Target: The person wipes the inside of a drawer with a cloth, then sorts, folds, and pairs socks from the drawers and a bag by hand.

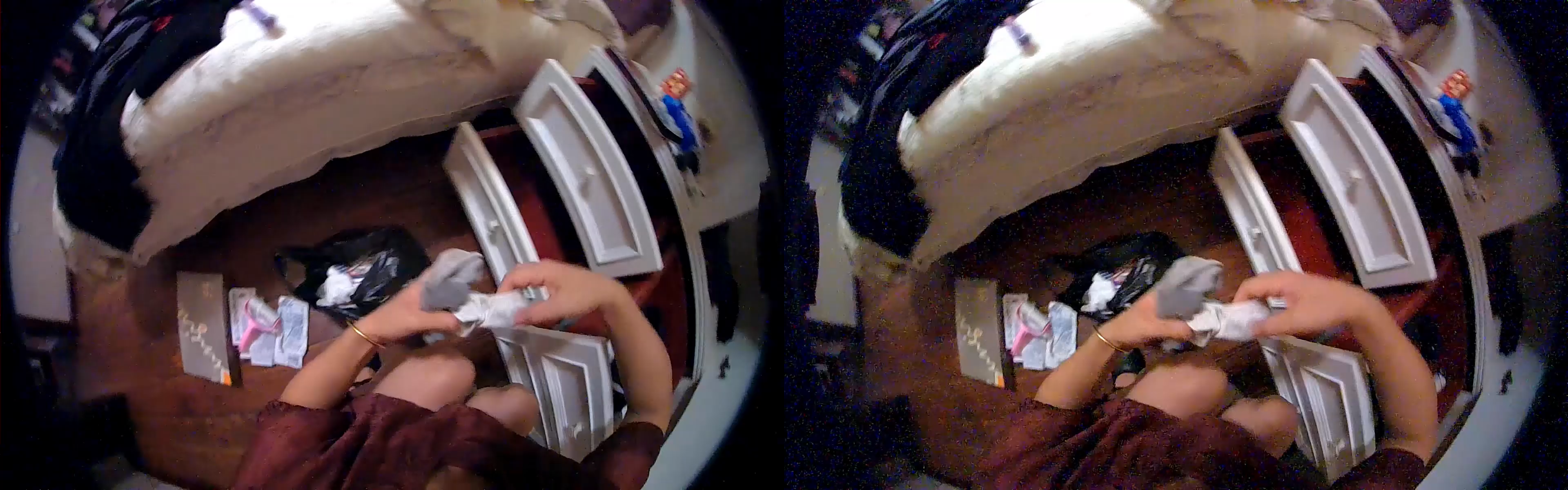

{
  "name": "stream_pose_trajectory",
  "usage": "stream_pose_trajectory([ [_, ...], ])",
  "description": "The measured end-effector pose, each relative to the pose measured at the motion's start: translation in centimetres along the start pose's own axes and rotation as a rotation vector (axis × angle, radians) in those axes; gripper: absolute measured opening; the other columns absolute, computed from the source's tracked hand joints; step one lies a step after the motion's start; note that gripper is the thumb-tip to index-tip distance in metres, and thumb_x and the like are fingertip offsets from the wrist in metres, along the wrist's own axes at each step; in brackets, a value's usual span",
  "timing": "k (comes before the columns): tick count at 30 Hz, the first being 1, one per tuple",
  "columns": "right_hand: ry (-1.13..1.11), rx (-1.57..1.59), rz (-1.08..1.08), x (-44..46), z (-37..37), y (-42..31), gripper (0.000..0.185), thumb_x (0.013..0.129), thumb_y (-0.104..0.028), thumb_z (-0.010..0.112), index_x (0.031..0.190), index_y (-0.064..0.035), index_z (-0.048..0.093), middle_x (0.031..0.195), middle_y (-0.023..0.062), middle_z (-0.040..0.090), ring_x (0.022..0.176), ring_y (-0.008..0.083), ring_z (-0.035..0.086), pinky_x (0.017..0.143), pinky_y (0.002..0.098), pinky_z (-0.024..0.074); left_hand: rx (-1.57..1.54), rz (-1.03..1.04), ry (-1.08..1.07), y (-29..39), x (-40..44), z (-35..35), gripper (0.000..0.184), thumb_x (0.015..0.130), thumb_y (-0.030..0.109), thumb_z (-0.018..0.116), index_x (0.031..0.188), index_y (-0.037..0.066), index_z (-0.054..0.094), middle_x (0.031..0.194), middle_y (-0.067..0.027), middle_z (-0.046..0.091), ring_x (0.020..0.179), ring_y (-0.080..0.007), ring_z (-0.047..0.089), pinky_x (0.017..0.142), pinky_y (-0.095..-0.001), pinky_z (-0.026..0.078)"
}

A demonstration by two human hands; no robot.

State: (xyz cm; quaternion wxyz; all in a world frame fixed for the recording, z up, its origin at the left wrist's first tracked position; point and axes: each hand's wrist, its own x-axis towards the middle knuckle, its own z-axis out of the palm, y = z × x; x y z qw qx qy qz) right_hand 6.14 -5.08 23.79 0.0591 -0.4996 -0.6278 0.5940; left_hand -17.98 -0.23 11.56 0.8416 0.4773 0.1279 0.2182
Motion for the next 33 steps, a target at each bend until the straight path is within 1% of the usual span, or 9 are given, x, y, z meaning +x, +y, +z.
stream_pose_trajectory([
  [5, 0.1, -0.485, -0.188, 5.9, 5.1, -2.0, 0.03, 0.078, -0.009, 0.062, 0.108, -0.0063, 0.06, 0.095, 0.0152, 0.061, 0.096, 0.0373, 0.055, 0.084, 0.0419, 0.0448, 0.373, 0.012, 0.117, -3.1, -3.0, -0.5, 0.073, 0.07, 0.02, 0.081, 0.132, 0.005, 0.045, 0.123, -0.0087, 0.053, 0.115, -0.0196, 0.05, 0.097, -0.0335, 0.04],
  [7, 0.254, -0.503, -0.339, 6.1, 6.0, -2.4, 0.037, 0.079, -0.008, 0.062, 0.115, -0.0071, 0.056, 0.107, 0.0162, 0.058, 0.102, 0.0369, 0.054, 0.088, 0.0425, 0.0444, 0.796, 0.238, 0.362, -3.5, -4.0, -3.1, 0.045, 0.072, 0.021, 0.077, 0.11, 0.006, 0.059, 0.109, -0.0113, 0.06, 0.1, -0.0271, 0.059, 0.086, -0.0349, 0.046],
  [13, 0.565, -0.556, -0.22, 0.9, 2.3, -3.8, 0.052, 0.08, -0.004, 0.061, 0.13, -0.0057, 0.047, 0.133, 0.0182, 0.047, 0.122, 0.0365, 0.045, 0.103, 0.041, 0.0379, 1.113, 0.337, 0.856, -1.6, -7.5, -11.2, 0.044, 0.073, 0.012, 0.074, 0.113, 0.001, 0.059, 0.107, -0.0099, 0.059, 0.098, -0.0237, 0.059, 0.087, -0.0325, 0.046],
  [18, 0.747, -0.486, -0.091, -5.1, 2.8, -3.7, 0.052, 0.079, -0.001, 0.06, 0.13, -0.0046, 0.049, 0.135, 0.0174, 0.046, 0.124, 0.0337, 0.046, 0.104, 0.0385, 0.0352, 1.327, 0.118, 0.516, -10.5, -6.1, -16.2, 0.06, 0.068, 0.013, 0.073, 0.123, 0.003, 0.051, 0.124, -0.0207, 0.048, 0.117, -0.04, 0.045, 0.099, -0.0421, 0.039],
  [21, 0.826, -0.452, 0.011, -8.3, 4.2, -3.2, 0.053, 0.078, 0.001, 0.061, 0.129, -0.0041, 0.049, 0.135, 0.0168, 0.046, 0.125, 0.0335, 0.045, 0.105, 0.038, 0.0349, 2.277, -0.026, 0.05, -13.4, -3.9, -15.6, 0.047, 0.081, 0.017, 0.059, 0.122, -0.003, 0.05, 0.124, -0.0222, 0.049, 0.111, -0.0357, 0.048, 0.096, -0.0416, 0.041],
  [22, 0.833, -0.455, 0.059, -9.6, 4.7, -2.9, 0.053, 0.078, 0.001, 0.061, 0.129, -0.0051, 0.05, 0.136, 0.0169, 0.045, 0.125, 0.0335, 0.045, 0.105, 0.0386, 0.0351, 2.448, 0.148, 0.308, -26.3, -4.7, -25.1, 0.047, 0.075, 0.016, 0.06, 0.117, -0.004, 0.053, 0.121, -0.0229, 0.051, 0.114, -0.0341, 0.048, 0.097, -0.0386, 0.039],
  [26, 0.919, -0.568, 0.13, -17.5, 6.5, 0.1, 0.048, 0.081, -0.004, 0.061, 0.128, -0.0078, 0.052, 0.137, 0.0165, 0.045, 0.124, 0.0337, 0.045, 0.104, 0.0403, 0.0363, 1.703, -0.601, -0.068, -9.5, -2.1, -16.2, 0.022, 0.08, 0.012, 0.053, 0.094, 0.002, 0.065, 0.094, -0.0202, 0.066, 0.083, -0.0359, 0.065, 0.072, -0.0445, 0.052],
  [29, 1.122, -0.641, 0.286, -25.3, 7.5, 3.9, 0.038, 0.086, -0.015, 0.059, 0.122, -0.0058, 0.055, 0.128, 0.0151, 0.053, 0.121, 0.0319, 0.048, 0.102, 0.0404, 0.0382, 1.971, -0.803, -0.215, -0.3, 1.8, -7.7, 0.018, 0.077, 0.019, 0.058, 0.083, 0.007, 0.071, 0.087, -0.0176, 0.067, 0.085, -0.0358, 0.064, 0.074, -0.046, 0.051],
  [33, 1.23, -0.508, 0.686, -35.8, 10.1, 10.8, 0.018, 0.087, -0.015, 0.057, 0.098, -0.0012, 0.061, 0.102, 0.0142, 0.062, 0.099, 0.0321, 0.059, 0.084, 0.0383, 0.0466, 1.808, 0.124, -0.234, 3.4, 6.7, 2.4, 0.013, 0.068, 0.013, 0.069, 0.08, 0.009, 0.069, 0.076, -0.0106, 0.064, 0.072, -0.0326, 0.061, 0.064, -0.0404, 0.049],
])
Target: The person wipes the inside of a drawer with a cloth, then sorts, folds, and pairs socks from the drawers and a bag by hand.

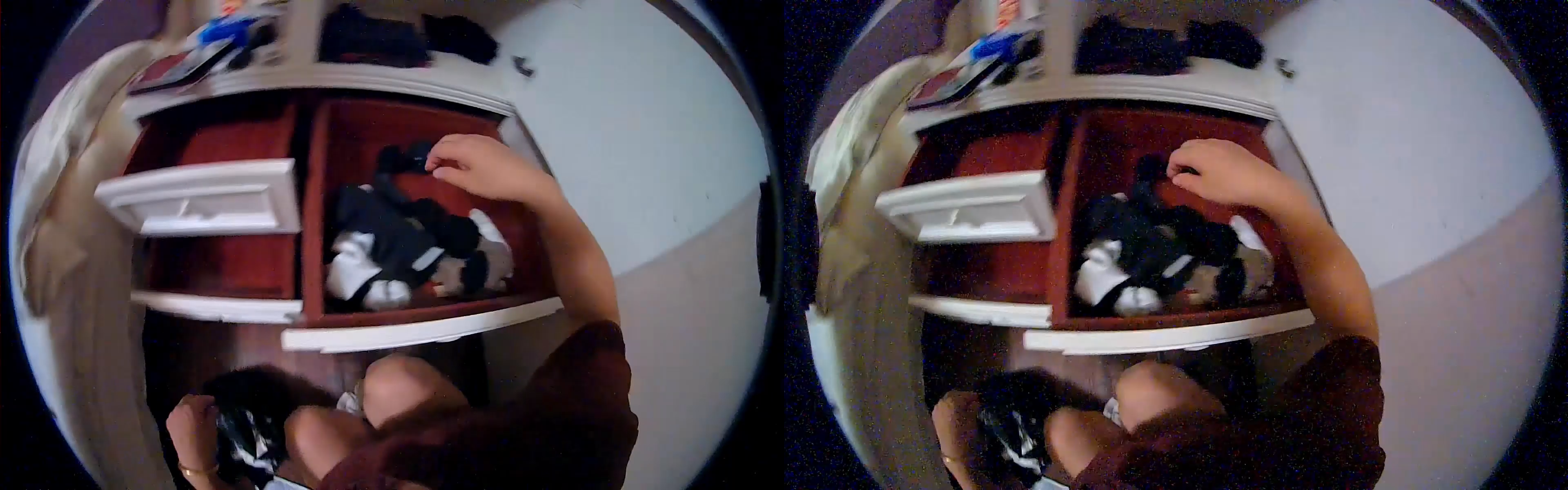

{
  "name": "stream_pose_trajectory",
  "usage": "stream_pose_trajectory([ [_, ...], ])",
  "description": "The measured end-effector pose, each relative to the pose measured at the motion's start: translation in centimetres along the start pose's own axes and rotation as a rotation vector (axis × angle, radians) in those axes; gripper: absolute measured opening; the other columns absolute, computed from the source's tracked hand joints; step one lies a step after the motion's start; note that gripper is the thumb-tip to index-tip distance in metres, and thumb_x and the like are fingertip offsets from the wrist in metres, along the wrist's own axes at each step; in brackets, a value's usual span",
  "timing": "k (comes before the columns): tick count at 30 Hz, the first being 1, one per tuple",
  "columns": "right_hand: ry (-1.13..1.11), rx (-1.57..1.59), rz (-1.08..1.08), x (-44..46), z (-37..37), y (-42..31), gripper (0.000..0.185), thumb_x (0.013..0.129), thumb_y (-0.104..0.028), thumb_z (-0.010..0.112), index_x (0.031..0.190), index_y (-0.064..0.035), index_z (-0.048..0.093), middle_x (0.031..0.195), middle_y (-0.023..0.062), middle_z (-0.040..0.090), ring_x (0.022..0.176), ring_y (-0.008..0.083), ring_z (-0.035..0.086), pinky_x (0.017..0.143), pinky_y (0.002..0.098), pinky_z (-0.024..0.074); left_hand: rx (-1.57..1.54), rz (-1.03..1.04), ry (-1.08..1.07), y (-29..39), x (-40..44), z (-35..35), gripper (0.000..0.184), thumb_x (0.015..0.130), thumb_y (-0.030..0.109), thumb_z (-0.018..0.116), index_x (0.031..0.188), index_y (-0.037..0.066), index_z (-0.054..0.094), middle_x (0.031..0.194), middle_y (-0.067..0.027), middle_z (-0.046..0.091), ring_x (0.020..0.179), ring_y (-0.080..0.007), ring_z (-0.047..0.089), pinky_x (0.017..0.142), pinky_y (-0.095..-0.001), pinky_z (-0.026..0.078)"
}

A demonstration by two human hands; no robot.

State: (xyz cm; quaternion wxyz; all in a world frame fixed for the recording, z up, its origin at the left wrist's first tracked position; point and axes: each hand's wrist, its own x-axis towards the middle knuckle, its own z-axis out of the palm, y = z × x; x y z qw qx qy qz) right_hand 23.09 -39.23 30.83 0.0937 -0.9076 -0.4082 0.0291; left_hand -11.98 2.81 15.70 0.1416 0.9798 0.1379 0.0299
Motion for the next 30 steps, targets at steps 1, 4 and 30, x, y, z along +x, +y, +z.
stream_pose_trajectory([
  [1, -0.091, -0.05, 0.185, -0.6, 0.3, 3.0, 0.018, 0.083, -0.016, 0.06, 0.093, -0.001, 0.063, 0.096, 0.0153, 0.063, 0.093, 0.0335, 0.06, 0.078, 0.0407, 0.0477, -0.027, 0.103, 0.052, 4.1, 1.9, -1.7, 0.012, 0.068, 0.011, 0.069, 0.08, 0.008, 0.068, 0.075, -0.0099, 0.063, 0.071, -0.0322, 0.06, 0.063, -0.0403, 0.049],
  [4, -0.477, -0.281, 0.574, -2.2, 3.4, 9.5, 0.033, 0.075, -0.024, 0.068, 0.1, -0.0034, 0.064, 0.098, 0.0152, 0.065, 0.089, 0.0315, 0.063, 0.075, 0.0407, 0.0502, -0.108, 0.44, 0.211, 16.0, 7.7, -5.8, 0.012, 0.068, 0.01, 0.07, 0.079, 0.008, 0.064, 0.071, -0.0084, 0.057, 0.067, -0.0298, 0.058, 0.061, -0.0402, 0.046],
  [30, -0.047, 1.714, 0.015, 1.8, 1.8, 11.5, 0.045, 0.073, -0.006, 0.053, 0.117, -0.0015, 0.047, 0.108, 0.0235, 0.06, 0.104, 0.0298, 0.059, 0.096, 0.0388, 0.045, -0.805, 0.635, -0.173, 32.6, 19.4, 2.4, 0.072, 0.073, 0.013, 0.075, 0.135, 0.014, 0.038, 0.125, -0.0166, 0.048, 0.109, -0.0328, 0.053, 0.087, -0.0395, 0.049],
])
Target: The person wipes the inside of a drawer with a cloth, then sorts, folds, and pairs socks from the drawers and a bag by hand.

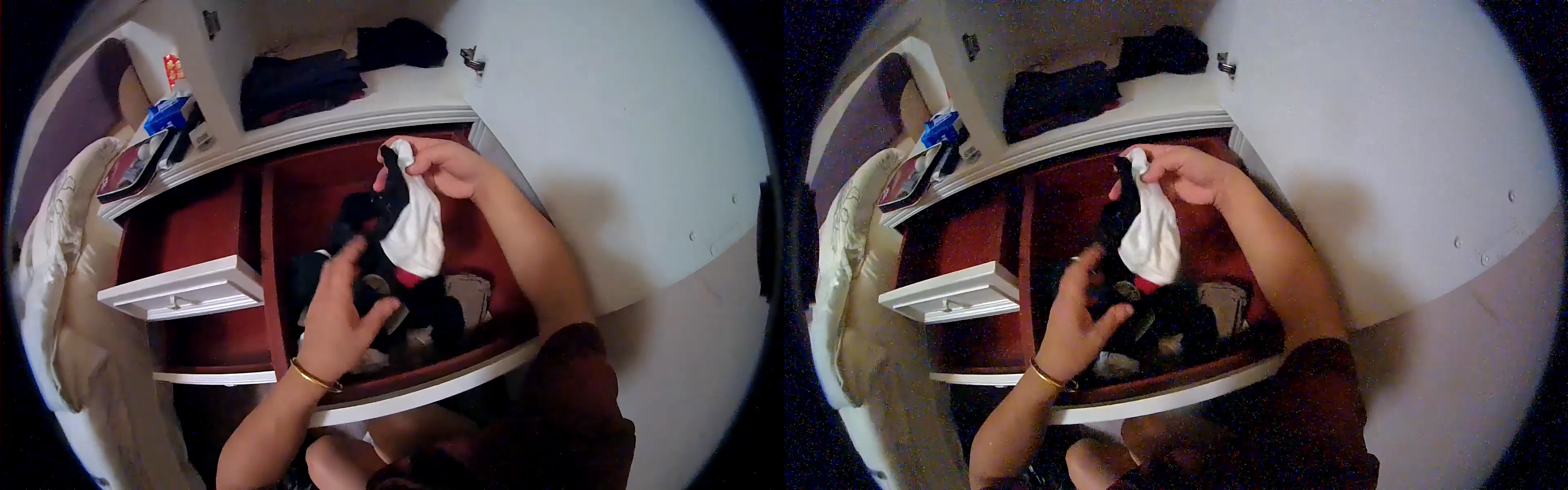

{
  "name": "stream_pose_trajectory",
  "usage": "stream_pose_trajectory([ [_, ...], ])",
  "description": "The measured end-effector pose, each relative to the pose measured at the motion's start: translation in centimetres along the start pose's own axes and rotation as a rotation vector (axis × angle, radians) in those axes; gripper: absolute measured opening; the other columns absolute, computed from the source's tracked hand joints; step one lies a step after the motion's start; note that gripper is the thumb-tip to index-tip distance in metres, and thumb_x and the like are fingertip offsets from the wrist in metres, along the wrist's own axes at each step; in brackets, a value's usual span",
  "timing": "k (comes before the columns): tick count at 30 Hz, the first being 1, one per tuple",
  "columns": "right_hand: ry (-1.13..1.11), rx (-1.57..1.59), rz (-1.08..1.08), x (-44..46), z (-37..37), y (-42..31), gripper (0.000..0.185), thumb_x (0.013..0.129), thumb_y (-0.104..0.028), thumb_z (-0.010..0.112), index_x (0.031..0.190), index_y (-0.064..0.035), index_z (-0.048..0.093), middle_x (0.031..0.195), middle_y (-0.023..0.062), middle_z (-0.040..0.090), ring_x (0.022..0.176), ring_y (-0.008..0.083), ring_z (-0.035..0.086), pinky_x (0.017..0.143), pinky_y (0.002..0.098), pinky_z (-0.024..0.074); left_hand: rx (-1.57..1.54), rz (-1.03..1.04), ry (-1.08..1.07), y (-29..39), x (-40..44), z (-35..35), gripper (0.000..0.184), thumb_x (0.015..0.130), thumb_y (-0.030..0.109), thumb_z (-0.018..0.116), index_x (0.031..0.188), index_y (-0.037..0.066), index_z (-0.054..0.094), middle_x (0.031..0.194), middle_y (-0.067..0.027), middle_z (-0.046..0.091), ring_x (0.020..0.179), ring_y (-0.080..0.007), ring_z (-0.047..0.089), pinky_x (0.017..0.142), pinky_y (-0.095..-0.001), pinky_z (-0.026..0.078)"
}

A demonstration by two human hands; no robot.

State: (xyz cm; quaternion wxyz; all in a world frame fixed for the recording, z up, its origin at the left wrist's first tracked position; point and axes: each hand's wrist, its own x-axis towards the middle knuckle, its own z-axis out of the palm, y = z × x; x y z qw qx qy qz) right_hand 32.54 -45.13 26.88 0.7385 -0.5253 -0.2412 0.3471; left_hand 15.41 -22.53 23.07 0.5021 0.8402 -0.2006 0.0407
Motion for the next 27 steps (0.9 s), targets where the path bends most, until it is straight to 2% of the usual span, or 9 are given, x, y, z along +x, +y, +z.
stream_pose_trajectory([
  [2, -0.113, 0.038, -0.024, 0.6, 1.8, 0.0, 0.046, 0.07, -0.007, 0.054, 0.116, -0.0005, 0.047, 0.108, 0.024, 0.059, 0.105, 0.0298, 0.059, 0.097, 0.0396, 0.0443, -0.462, -0.096, 0.136, -0.3, 0.7, 0.0, 0.094, 0.075, 0.014, 0.077, 0.147, 0.017, 0.018, 0.141, -0.0207, 0.032, 0.125, -0.035, 0.043, 0.096, -0.0414, 0.045],
  [3, -0.108, 0.032, -0.015, 0.8, 3.1, 0.3, 0.048, 0.068, -0.009, 0.055, 0.114, 0.0001, 0.047, 0.107, 0.0242, 0.059, 0.106, 0.0299, 0.058, 0.097, 0.0399, 0.0439, -0.61, -0.157, 0.069, -0.6, 1.1, -0.5, 0.102, 0.077, 0.02, 0.077, 0.149, 0.018, 0.006, 0.149, -0.0222, 0.013, 0.132, -0.0373, 0.03, 0.101, -0.0453, 0.038],
  [6, -0.206, 0.055, -0.027, 1.9, 5.8, 1.1, 0.048, 0.067, -0.008, 0.054, 0.114, -0.0016, 0.047, 0.11, 0.0223, 0.059, 0.108, 0.0294, 0.057, 0.097, 0.0383, 0.0435, -1.176, -0.341, -0.036, -0.4, 1.3, -0.7, 0.091, 0.083, 0.014, 0.071, 0.15, 0.019, 0.01, 0.143, -0.0136, 0.033, 0.126, -0.0243, 0.042, 0.102, -0.0378, 0.038],
  [7, -0.19, 0.069, -0.029, 2.1, 6.5, 1.0, 0.048, 0.066, -0.006, 0.053, 0.114, -0.0021, 0.048, 0.111, 0.0199, 0.058, 0.106, 0.0284, 0.057, 0.098, 0.0375, 0.0428, -1.275, -0.513, -0.051, 0.0, 1.1, -1.1, 0.069, 0.085, 0.008, 0.065, 0.144, 0.015, 0.03, 0.13, -0.0066, 0.051, 0.114, -0.0165, 0.053, 0.097, -0.0331, 0.043],
  [11, 0.047, 0.129, -0.238, 2.6, 6.4, 1.2, 0.048, 0.066, -0.002, 0.053, 0.114, -0.0033, 0.05, 0.11, 0.0165, 0.056, 0.102, 0.0271, 0.058, 0.096, 0.0374, 0.0444, -1.18, -0.419, -0.079, -0.4, 0.9, -1.4, 0.035, 0.084, 0.0, 0.062, 0.118, 0.008, 0.057, 0.105, -0.0006, 0.065, 0.094, -0.0122, 0.062, 0.087, -0.0298, 0.048],
  [14, 0.193, 0.251, -0.243, 1.9, 5.6, 0.7, 0.042, 0.074, 0.001, 0.056, 0.116, -0.0062, 0.054, 0.102, 0.0052, 0.058, 0.091, 0.0175, 0.057, 0.082, 0.0356, 0.0483, -1.207, -0.486, -0.076, -1.1, 0.4, -1.9, 0.033, 0.084, 0.002, 0.064, 0.116, 0.009, 0.058, 0.106, -0.0012, 0.065, 0.094, -0.0117, 0.062, 0.086, -0.0297, 0.048],
  [18, 0.258, 0.243, -0.313, 1.8, 4.1, 0.7, 0.036, 0.076, 0.002, 0.059, 0.111, -0.0058, 0.054, 0.102, 0.0048, 0.059, 0.093, 0.0183, 0.059, 0.085, 0.0359, 0.0484, -1.255, -0.497, -0.059, -1.8, 0.5, -2.1, 0.019, 0.088, 0.011, 0.063, 0.107, 0.009, 0.061, 0.099, 0.0, 0.066, 0.089, -0.0116, 0.062, 0.08, -0.0286, 0.05],
  [24, 0.286, 0.24, -0.334, 2.0, 4.3, 0.5, 0.032, 0.082, 0.002, 0.058, 0.112, -0.0042, 0.051, 0.101, 0.006, 0.059, 0.094, 0.0173, 0.06, 0.086, 0.0329, 0.0484, -1.305, -0.557, 0.023, -2.9, 0.5, -2.0, 0.022, 0.096, 0.026, 0.051, 0.108, 0.008, 0.058, 0.096, -0.0033, 0.064, 0.083, -0.0159, 0.061, 0.075, -0.0292, 0.05],
  [27, 0.233, 0.226, -0.341, 1.9, 3.9, 0.2, 0.034, 0.082, 0.002, 0.058, 0.115, -0.0042, 0.051, 0.103, 0.0059, 0.059, 0.095, 0.017, 0.059, 0.087, 0.0324, 0.048, -1.236, -0.552, 0.117, -2.9, 0.7, -1.6, 0.029, 0.095, 0.032, 0.051, 0.11, 0.009, 0.057, 0.102, -0.0055, 0.063, 0.091, -0.0205, 0.061, 0.077, -0.0337, 0.051],
])
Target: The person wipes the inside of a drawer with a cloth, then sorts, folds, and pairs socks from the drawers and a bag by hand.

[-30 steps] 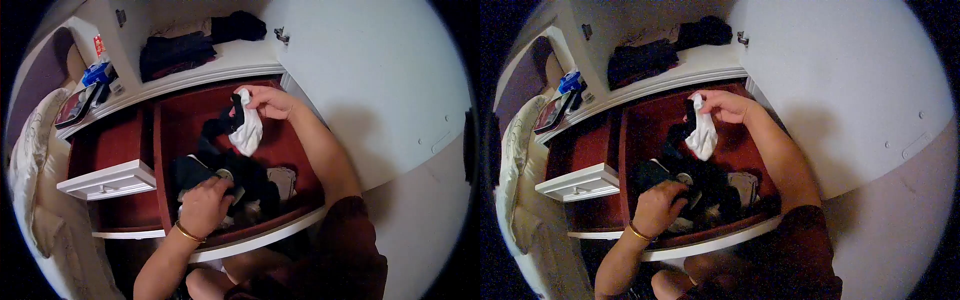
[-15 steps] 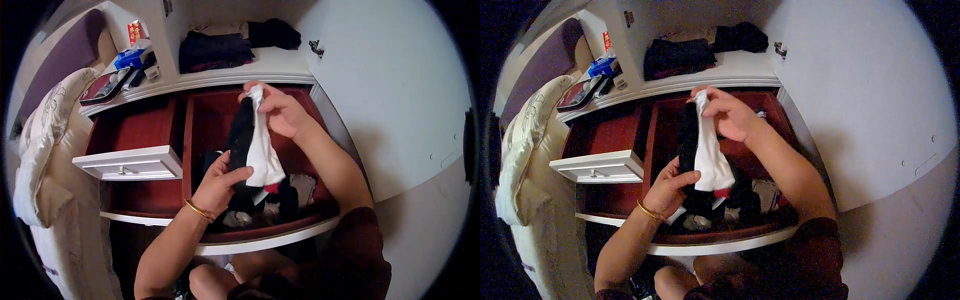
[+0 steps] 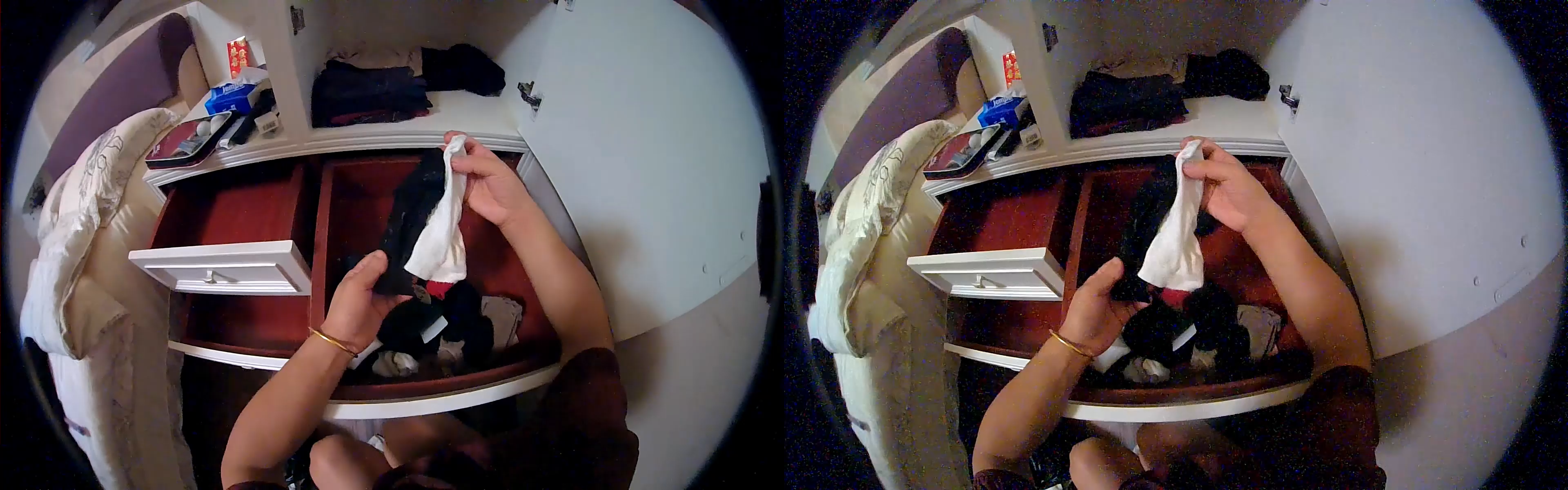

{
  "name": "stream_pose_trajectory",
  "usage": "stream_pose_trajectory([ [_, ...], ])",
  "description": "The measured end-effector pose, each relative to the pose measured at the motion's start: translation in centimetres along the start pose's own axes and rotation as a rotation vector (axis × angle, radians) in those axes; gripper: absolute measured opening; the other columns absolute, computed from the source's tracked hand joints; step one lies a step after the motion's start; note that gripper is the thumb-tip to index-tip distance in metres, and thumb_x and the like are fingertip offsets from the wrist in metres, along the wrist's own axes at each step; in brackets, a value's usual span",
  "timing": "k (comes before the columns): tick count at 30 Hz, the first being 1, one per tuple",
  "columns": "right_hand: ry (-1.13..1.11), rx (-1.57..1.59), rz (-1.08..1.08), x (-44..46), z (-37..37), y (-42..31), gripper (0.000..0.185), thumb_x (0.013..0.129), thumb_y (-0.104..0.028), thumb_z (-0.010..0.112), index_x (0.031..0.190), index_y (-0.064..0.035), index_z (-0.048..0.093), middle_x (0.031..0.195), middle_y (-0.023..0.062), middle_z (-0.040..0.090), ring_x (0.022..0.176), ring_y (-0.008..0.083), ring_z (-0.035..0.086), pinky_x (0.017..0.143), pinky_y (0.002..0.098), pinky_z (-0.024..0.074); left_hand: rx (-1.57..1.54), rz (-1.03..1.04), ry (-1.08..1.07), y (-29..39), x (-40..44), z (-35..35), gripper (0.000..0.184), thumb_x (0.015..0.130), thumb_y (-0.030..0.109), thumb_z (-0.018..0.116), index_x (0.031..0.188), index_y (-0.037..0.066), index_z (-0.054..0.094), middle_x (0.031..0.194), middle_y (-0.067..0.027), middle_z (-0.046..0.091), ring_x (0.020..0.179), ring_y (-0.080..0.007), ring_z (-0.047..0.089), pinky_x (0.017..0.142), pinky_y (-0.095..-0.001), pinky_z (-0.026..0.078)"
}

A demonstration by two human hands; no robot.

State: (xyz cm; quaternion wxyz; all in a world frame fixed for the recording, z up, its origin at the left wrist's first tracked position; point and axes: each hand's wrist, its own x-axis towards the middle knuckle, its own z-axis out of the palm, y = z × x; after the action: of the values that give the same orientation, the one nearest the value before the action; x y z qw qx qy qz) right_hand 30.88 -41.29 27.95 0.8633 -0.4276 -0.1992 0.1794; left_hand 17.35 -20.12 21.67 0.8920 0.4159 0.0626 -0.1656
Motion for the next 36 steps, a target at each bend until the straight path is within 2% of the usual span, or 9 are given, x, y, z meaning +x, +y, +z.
stream_pose_trajectory([
  [9, -0.103, 0.066, 0.056, -0.3, -0.3, -0.2, 0.037, 0.078, 0.003, 0.054, 0.114, -0.0072, 0.053, 0.105, 0.008, 0.058, 0.097, 0.0187, 0.058, 0.088, 0.0345, 0.0484, -0.128, 0.172, -0.108, 0.9, -0.5, 1.2, 0.047, 0.098, 0.025, 0.042, 0.142, 0.011, 0.036, 0.135, -0.0063, 0.049, 0.111, -0.021, 0.054, 0.085, -0.0358, 0.05],
  [17, -0.319, 0.21, 0.055, 0.0, 0.4, 0.4, 0.037, 0.068, -0.001, 0.045, 0.105, -0.0047, 0.051, 0.087, 0.006, 0.051, 0.077, 0.0182, 0.051, 0.075, 0.0307, 0.0467, -0.104, 0.178, -0.176, 0.9, -0.5, 1.3, 0.053, 0.096, 0.032, 0.047, 0.143, 0.013, 0.033, 0.135, -0.0089, 0.047, 0.118, -0.0259, 0.051, 0.092, -0.0432, 0.048],
  [20, -0.291, 0.178, 0.051, -0.3, 1.6, 0.5, 0.034, 0.069, -0.002, 0.044, 0.103, -0.0044, 0.051, 0.082, 0.0053, 0.048, 0.073, 0.0175, 0.048, 0.07, 0.0284, 0.0447, -0.112, 0.167, -0.187, 0.9, -0.5, 1.3, 0.053, 0.096, 0.033, 0.047, 0.143, 0.013, 0.034, 0.135, -0.0085, 0.048, 0.119, -0.0261, 0.05, 0.093, -0.0444, 0.048],
  [24, -0.383, 0.262, 0.075, -0.4, 2.6, 0.8, 0.034, 0.07, -0.002, 0.044, 0.103, -0.0044, 0.051, 0.082, 0.0056, 0.049, 0.076, 0.0178, 0.05, 0.072, 0.0287, 0.0462, -0.103, 0.132, -0.213, 0.8, -0.5, 1.2, 0.053, 0.096, 0.038, 0.045, 0.143, 0.015, 0.035, 0.135, -0.0069, 0.047, 0.121, -0.0253, 0.048, 0.096, -0.0466, 0.044],
  [26, -0.452, 0.323, 0.099, -0.3, 3.0, 1.2, 0.034, 0.071, -0.002, 0.044, 0.105, -0.0043, 0.051, 0.085, 0.0062, 0.051, 0.079, 0.0179, 0.052, 0.074, 0.0293, 0.0473, -0.143, 0.067, -0.233, 1.1, -0.8, 1.5, 0.052, 0.098, 0.038, 0.043, 0.143, 0.013, 0.035, 0.137, -0.0068, 0.046, 0.122, -0.0232, 0.048, 0.095, -0.0422, 0.045],
  [29, -0.136, 0.093, 0.106, -1.2, 5.4, 1.5, 0.034, 0.074, -0.002, 0.051, 0.109, -0.0058, 0.051, 0.087, 0.0032, 0.054, 0.081, 0.0159, 0.054, 0.078, 0.0284, 0.0469, -0.185, 0.084, -0.253, 0.6, -0.7, 2.1, 0.052, 0.098, 0.04, 0.043, 0.142, 0.014, 0.036, 0.136, -0.0063, 0.046, 0.122, -0.0207, 0.047, 0.094, -0.0393, 0.045],
  [31, -0.093, -0.089, 0.129, -1.4, 6.0, 2.2, 0.036, 0.08, 0.0, 0.055, 0.114, -0.0059, 0.05, 0.105, 0.0048, 0.057, 0.099, 0.0156, 0.057, 0.088, 0.0296, 0.0466, -0.143, 0.044, -0.255, -0.1, -0.4, 1.5, 0.046, 0.096, 0.039, 0.05, 0.135, 0.016, 0.042, 0.126, -0.0053, 0.053, 0.112, -0.0184, 0.053, 0.092, -0.0381, 0.046],
  [33, -0.03, -0.243, 0.13, -1.9, 7.4, 2.4, 0.031, 0.083, -0.001, 0.059, 0.112, -0.0065, 0.051, 0.102, 0.0035, 0.059, 0.096, 0.013, 0.057, 0.086, 0.0284, 0.047, 0.112, 0.126, -0.048, -0.3, -1.0, 2.2, 0.038, 0.094, 0.032, 0.055, 0.126, 0.011, 0.049, 0.115, -0.0046, 0.059, 0.101, -0.0173, 0.059, 0.088, -0.0362, 0.048],
  [36, 0.011, -0.438, -0.018, -1.5, 7.0, 2.7, 0.025, 0.083, -0.004, 0.065, 0.105, -0.005, 0.053, 0.094, 0.003, 0.061, 0.087, 0.011, 0.058, 0.076, 0.0263, 0.0475, -0.05, 0.016, -0.175, 0.0, -0.1, 0.9, 0.033, 0.094, 0.028, 0.056, 0.119, 0.006, 0.052, 0.107, -0.0059, 0.063, 0.093, -0.0165, 0.063, 0.083, -0.0333, 0.05],
])
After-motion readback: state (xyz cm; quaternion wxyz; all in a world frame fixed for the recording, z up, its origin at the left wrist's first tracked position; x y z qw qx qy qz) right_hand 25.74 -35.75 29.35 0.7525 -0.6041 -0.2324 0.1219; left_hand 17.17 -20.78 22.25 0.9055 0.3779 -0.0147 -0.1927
